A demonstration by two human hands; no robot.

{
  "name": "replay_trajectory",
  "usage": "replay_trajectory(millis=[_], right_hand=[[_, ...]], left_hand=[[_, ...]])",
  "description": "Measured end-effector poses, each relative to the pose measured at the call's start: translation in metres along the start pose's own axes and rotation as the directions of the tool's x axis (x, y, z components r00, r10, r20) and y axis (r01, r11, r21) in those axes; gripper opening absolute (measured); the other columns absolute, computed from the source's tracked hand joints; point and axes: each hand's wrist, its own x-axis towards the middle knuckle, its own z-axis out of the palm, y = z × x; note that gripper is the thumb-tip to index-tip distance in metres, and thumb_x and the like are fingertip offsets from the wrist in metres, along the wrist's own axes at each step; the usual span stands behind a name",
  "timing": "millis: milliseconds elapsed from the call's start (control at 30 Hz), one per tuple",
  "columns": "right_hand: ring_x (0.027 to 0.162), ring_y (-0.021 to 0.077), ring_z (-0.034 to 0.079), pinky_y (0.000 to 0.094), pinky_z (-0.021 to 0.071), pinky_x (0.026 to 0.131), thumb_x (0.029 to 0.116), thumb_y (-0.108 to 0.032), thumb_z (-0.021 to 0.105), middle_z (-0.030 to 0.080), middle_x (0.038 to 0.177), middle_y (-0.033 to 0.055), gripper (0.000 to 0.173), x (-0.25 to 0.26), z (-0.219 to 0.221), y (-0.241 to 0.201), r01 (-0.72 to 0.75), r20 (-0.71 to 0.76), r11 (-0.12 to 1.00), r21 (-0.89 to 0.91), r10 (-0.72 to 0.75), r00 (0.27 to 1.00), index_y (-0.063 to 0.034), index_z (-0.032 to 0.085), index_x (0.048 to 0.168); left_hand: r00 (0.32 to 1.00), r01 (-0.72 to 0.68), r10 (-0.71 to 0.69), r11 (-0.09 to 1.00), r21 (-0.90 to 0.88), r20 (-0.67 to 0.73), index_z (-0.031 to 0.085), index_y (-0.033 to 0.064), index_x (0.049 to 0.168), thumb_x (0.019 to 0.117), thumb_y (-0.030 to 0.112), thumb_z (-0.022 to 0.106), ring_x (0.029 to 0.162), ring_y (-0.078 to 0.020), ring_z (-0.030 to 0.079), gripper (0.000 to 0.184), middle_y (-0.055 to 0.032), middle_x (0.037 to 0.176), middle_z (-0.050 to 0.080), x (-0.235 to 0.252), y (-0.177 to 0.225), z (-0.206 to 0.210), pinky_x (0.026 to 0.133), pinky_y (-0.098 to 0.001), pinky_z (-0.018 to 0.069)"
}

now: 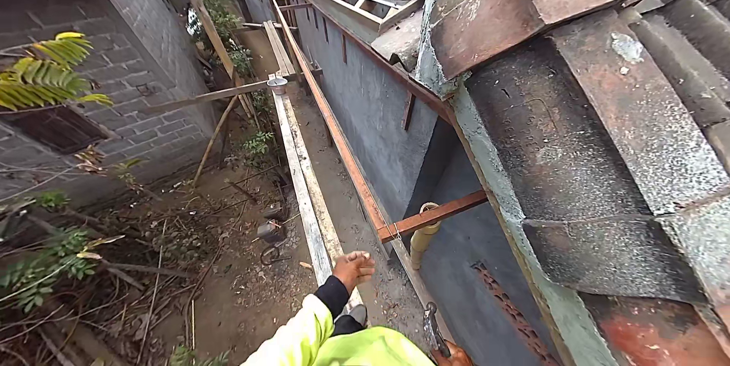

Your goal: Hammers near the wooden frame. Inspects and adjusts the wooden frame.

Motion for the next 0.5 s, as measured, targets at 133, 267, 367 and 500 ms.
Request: replay_trajectory(millis=[133,267,367,500], right_hand=[[0.111,0.0419,0.068,0.0609,0.0483,0.101,0.0999,-0.043,0.066,0.073,0.109,0.0262,0.047,0.007,0.023,0.075,-0.198,-0.008,0.980,-0.031,0.198,0.980,0.0016,0.075,0.110],[0.121,0.0426,0.064,0.0602,0.0444,0.107,0.1031,-0.046,0.060,0.070,0.119,0.0276,0.052,-0.011,0.030,0.095,-0.378,0.029,0.925,-0.037,0.379,0.925,0.0018,0.074,0.115],[0.121,0.0417,0.064,0.0585,0.0447,0.106,0.1047,-0.044,0.058,0.070,0.119,0.0278,0.050,-0.031,0.038,0.109,-0.485,0.061,0.874,0.012,0.484,0.873,0.0027,0.073,0.115],[0.125,0.0401,0.062,0.0563,0.0439,0.109,0.1049,-0.044,0.057,0.069,0.125,0.0270,0.051,-0.056,0.052,0.128,-0.551,0.121,0.834,0.003,0.547,0.829,0.0029,0.072,0.119]], left_hand=[[0.993,-0.093,0.067,0.950,-0.298,-0.096,0.050,-0.0044,0.137,0.1102,0.020,0.046,0.095,-0.0229,0.070,0.036,-0.0190,0.119,0.066,0.006,0.051,0.027,0.082,-0.0363,0.0586],[0.986,-0.138,0.106,0.953,-0.271,-0.130,0.048,0.0004,0.141,0.1072,0.027,0.053,0.114,-0.0265,0.063,0.043,-0.0196,0.137,0.057,0.023,0.056,0.037,0.092,-0.0412,0.0545],[0.990,-0.099,0.075,0.970,-0.221,-0.116,0.049,0.0035,0.143,0.1056,0.026,0.055,0.128,-0.0313,0.056,0.044,-0.0194,0.146,0.052,0.027,0.048,0.042,0.098,-0.0487,0.0509],[0.998,-0.036,0.021,0.969,-0.245,-0.066,0.056,0.0038,0.134,0.1053,0.030,0.055,0.106,-0.0280,0.066,0.039,-0.0172,0.126,0.064,0.037,0.035,0.050,0.087,-0.0450,0.0561]])
